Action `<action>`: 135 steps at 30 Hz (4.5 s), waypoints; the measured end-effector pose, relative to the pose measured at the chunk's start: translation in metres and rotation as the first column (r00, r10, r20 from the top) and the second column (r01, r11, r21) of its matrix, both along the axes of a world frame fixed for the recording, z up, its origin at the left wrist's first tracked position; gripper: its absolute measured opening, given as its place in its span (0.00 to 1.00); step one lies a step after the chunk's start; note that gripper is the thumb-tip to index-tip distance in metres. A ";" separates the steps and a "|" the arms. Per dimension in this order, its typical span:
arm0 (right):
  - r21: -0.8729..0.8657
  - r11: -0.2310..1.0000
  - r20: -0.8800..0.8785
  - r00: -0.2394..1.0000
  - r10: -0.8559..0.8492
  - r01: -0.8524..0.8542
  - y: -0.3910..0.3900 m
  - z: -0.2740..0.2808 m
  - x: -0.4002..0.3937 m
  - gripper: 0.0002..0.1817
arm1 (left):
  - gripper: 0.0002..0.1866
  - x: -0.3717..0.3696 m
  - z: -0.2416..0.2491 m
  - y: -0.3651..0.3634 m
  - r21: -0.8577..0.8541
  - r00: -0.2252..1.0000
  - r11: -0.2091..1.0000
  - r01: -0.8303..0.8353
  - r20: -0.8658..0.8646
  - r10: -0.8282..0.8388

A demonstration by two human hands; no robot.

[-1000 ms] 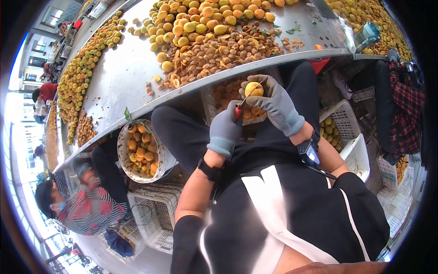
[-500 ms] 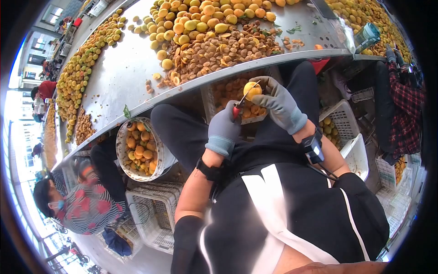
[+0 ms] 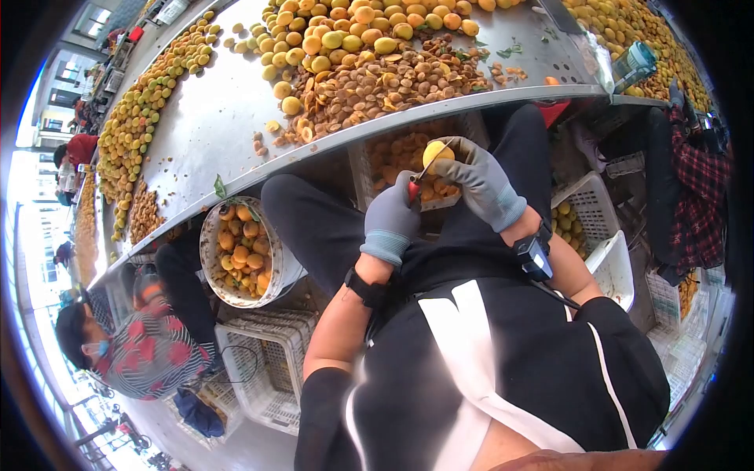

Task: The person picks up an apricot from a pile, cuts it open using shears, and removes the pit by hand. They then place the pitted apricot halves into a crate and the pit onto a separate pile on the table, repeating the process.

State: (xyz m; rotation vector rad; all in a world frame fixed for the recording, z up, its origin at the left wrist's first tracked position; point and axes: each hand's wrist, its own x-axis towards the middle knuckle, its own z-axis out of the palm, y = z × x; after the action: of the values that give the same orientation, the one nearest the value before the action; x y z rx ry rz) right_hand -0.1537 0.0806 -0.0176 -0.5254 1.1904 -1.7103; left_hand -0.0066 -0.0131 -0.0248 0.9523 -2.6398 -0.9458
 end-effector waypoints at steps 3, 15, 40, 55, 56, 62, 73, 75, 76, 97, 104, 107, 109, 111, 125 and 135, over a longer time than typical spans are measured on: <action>-0.227 0.960 0.470 0.845 0.254 -0.163 0.003 -0.007 -0.007 0.15 | 0.12 -0.001 0.002 0.001 -0.019 1.000 1.000 -0.005 -0.012 0.004; -0.113 0.988 0.477 0.867 0.146 -0.104 -0.002 0.006 -0.004 0.21 | 0.11 -0.003 0.007 0.000 -0.042 1.000 0.999 -0.021 0.009 0.022; -0.200 0.965 0.478 0.842 0.248 -0.171 0.004 0.005 -0.005 0.29 | 0.09 -0.004 -0.004 0.000 0.185 0.988 0.982 0.048 -0.154 -0.020; -0.003 0.983 0.379 0.910 0.171 -0.184 0.004 -0.013 -0.015 0.21 | 0.14 0.000 -0.027 -0.014 0.809 0.966 0.587 -0.041 -0.119 0.232; 0.008 0.986 0.399 0.905 0.148 -0.164 0.003 -0.015 -0.017 0.20 | 0.14 -0.001 -0.032 -0.014 0.809 0.966 0.586 -0.041 -0.118 0.230; 0.153 0.982 0.490 0.872 0.022 -0.111 -0.004 -0.036 -0.019 0.16 | 0.12 -0.002 -0.045 -0.016 0.591 0.989 0.798 -0.117 0.001 0.145; 0.133 0.988 0.513 0.858 0.004 -0.084 -0.009 -0.039 -0.022 0.11 | 0.15 0.000 -0.048 -0.017 0.308 0.996 0.951 -0.018 -0.080 0.045; 0.151 0.986 0.472 0.881 -0.008 -0.072 -0.010 -0.036 -0.021 0.11 | 0.15 0.001 -0.047 -0.017 0.292 0.995 0.956 -0.011 -0.090 0.038; 0.153 0.985 0.457 0.889 0.006 -0.085 -0.010 -0.037 -0.022 0.11 | 0.16 0.001 -0.047 -0.017 0.275 0.995 0.962 -0.001 -0.100 0.029; 0.080 0.975 0.591 0.798 0.119 -0.205 -0.002 -0.029 -0.021 0.20 | 0.10 0.000 -0.017 -0.012 0.867 0.874 0.492 0.079 -0.297 0.383; 0.075 0.836 0.420 0.778 0.467 -0.543 0.011 -0.037 0.018 0.15 | 0.12 0.013 0.009 -0.022 0.881 0.823 0.365 0.300 -0.432 0.368; -0.092 0.765 0.726 0.483 0.490 -0.638 0.010 -0.025 0.024 0.15 | 0.13 0.015 0.004 -0.021 0.857 0.729 0.273 0.438 -0.516 0.451; -0.018 0.780 0.710 0.541 0.451 -0.626 0.010 -0.019 0.028 0.15 | 0.14 0.016 -0.002 -0.022 0.835 0.684 0.243 0.494 -0.546 0.484; 0.000 0.777 0.622 0.609 0.493 -0.629 0.009 -0.019 0.033 0.13 | 0.15 0.016 -0.005 -0.022 0.785 0.603 0.212 0.583 -0.592 0.534; 0.149 0.804 0.355 0.790 0.500 -0.576 0.015 -0.014 0.038 0.19 | 0.15 0.009 0.008 -0.021 0.795 0.420 0.413 0.445 -0.592 0.688; 0.152 0.816 0.198 0.826 0.528 -0.558 0.015 0.002 0.040 0.19 | 0.14 0.014 0.024 -0.020 0.691 0.389 0.539 0.482 -0.720 0.575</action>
State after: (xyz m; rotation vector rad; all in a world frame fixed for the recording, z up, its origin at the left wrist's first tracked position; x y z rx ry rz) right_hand -0.1141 0.0955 -0.0159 -0.5405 0.9717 -1.0975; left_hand 0.0075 -0.0333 -0.0011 0.2933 -0.9893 -2.0550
